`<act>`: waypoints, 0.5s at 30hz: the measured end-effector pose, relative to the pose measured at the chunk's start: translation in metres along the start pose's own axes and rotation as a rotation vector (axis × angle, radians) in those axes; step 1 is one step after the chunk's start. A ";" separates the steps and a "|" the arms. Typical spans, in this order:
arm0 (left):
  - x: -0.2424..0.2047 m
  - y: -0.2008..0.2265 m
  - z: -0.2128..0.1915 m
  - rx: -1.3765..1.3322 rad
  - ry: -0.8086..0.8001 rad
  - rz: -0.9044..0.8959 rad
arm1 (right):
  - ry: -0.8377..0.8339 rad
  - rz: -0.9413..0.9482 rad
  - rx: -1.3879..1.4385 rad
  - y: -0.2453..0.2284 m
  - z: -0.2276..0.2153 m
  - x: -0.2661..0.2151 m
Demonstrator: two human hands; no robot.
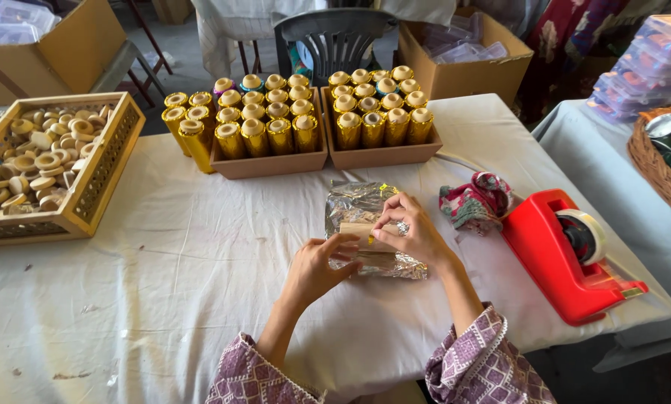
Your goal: Wrapping small cardboard cylinders with gold-colored foil sheets.
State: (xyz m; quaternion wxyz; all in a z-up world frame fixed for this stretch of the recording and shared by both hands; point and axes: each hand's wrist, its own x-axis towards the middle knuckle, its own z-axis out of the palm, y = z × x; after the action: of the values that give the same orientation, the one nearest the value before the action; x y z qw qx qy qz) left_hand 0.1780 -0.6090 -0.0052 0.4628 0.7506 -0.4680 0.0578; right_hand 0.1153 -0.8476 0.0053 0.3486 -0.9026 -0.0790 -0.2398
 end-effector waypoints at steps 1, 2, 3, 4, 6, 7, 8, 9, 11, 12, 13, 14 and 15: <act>0.000 0.003 -0.001 -0.075 -0.042 -0.095 | 0.006 0.004 0.017 0.001 -0.001 0.000; 0.000 0.003 -0.001 -0.075 -0.044 -0.086 | 0.013 0.003 0.012 0.004 -0.002 0.000; 0.000 0.003 -0.001 -0.094 -0.047 -0.103 | 0.022 0.003 0.041 0.008 -0.002 0.000; 0.000 0.004 -0.001 -0.112 -0.050 -0.119 | 0.030 0.002 0.069 0.011 -0.003 -0.001; -0.004 -0.005 0.003 -0.039 0.031 -0.059 | 0.092 0.039 0.053 0.025 -0.010 -0.010; -0.002 -0.011 0.003 0.039 0.125 0.000 | 0.149 0.064 0.039 0.032 -0.015 -0.009; 0.000 -0.012 0.001 0.039 0.129 0.015 | 0.159 0.056 0.031 0.036 -0.024 -0.021; -0.001 -0.013 0.001 0.056 0.188 0.004 | 0.180 0.153 -0.012 0.041 -0.034 -0.035; 0.001 -0.013 0.000 0.063 0.250 -0.003 | 0.204 0.249 -0.064 0.061 -0.055 -0.067; 0.002 -0.013 -0.001 0.077 0.274 -0.021 | 0.159 0.287 -0.127 0.076 -0.067 -0.084; 0.000 -0.012 -0.001 0.091 0.299 -0.047 | 0.107 0.327 -0.187 0.091 -0.078 -0.104; 0.000 -0.011 -0.001 0.083 0.303 -0.051 | 0.101 0.328 -0.195 0.098 -0.086 -0.115; 0.000 -0.010 -0.001 0.073 0.301 -0.024 | 0.063 0.429 -0.249 0.105 -0.095 -0.127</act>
State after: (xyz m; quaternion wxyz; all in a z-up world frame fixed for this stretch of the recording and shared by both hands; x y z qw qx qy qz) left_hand 0.1858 -0.6071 -0.0105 0.5008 0.7553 -0.3819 0.1812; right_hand 0.0014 -0.9861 -0.0573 0.2799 -0.9268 0.1557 -0.1961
